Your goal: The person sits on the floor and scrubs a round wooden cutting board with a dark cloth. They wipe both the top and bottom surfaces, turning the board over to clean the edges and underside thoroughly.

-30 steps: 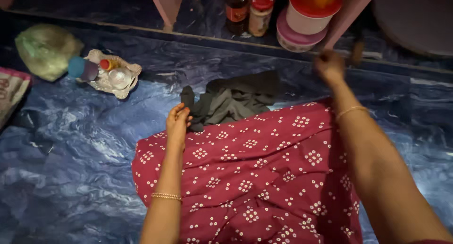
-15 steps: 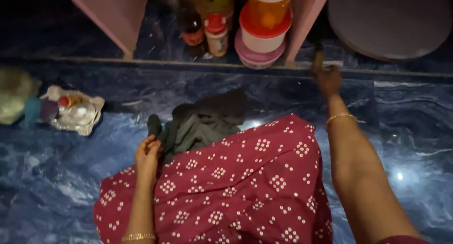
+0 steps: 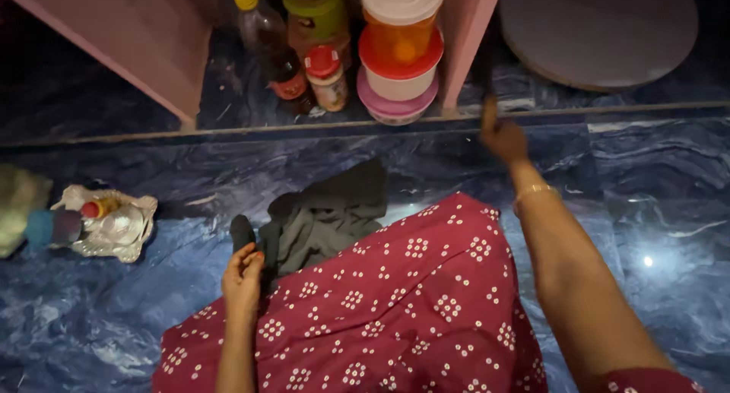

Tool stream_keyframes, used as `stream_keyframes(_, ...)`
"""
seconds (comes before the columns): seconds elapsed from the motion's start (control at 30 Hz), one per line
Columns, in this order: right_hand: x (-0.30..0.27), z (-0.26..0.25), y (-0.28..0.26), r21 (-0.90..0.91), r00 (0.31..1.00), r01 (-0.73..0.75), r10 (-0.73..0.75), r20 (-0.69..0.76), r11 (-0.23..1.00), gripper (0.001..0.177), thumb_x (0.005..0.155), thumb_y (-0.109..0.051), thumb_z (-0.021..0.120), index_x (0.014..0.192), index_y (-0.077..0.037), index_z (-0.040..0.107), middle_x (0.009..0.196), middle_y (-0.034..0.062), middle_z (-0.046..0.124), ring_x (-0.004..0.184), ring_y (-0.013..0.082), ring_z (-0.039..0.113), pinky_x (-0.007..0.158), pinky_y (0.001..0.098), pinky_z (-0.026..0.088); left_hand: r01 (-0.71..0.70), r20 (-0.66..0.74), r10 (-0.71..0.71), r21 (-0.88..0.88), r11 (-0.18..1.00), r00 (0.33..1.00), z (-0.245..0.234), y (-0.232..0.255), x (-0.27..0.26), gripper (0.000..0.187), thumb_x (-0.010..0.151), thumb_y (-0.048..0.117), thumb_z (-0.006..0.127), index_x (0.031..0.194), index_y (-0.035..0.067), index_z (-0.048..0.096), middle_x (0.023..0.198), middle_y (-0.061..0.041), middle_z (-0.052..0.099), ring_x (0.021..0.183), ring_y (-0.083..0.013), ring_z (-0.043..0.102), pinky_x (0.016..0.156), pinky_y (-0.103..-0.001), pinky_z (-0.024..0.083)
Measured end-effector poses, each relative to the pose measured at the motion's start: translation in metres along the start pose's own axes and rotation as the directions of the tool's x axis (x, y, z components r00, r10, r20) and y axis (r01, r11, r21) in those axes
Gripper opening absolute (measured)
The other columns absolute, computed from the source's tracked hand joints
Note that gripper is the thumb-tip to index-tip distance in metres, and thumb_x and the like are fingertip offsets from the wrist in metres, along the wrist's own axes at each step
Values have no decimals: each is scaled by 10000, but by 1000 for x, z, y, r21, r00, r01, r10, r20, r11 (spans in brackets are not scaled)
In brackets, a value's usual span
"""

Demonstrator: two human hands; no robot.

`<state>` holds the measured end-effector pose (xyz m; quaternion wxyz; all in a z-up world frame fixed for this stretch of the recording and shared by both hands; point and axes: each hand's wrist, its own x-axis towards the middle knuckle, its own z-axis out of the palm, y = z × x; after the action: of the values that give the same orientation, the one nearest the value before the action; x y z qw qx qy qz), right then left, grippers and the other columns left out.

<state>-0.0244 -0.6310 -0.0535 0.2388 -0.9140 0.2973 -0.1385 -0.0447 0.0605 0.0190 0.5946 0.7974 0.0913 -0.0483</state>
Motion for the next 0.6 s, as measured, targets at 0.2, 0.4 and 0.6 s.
stream_keyframes(0.2,-46,6,-1,351,965,-238,179,192,906,435,804,-392,806,854,30,713,695,111,677,566,218,626,516,459,491,-37,46,40,-74,997,998,4,5,-6,412,928,172,681,1310,23,640,1095,-51,716,995,-124,658,904,-274,515)
stream_keyframes(0.4,-39,4,-29,609,827,-522,178,534,597,274,912,-431,658,872,-173,575,619,-9,538,498,159,510,439,349,424,-87,-1,87,-22,996,996,2,19,-14,391,931,182,707,1285,20,666,1088,-76,721,989,-142,664,907,-286,530)
stream_keyframes(0.6,-75,-58,-91,852,850,-518,153,504,74,347,1046,-462,566,853,-182,498,638,-8,426,498,127,406,479,291,386,-26,-2,26,-198,980,1000,13,6,-7,399,922,155,715,1294,23,660,1099,-74,719,988,-130,671,896,-264,535)
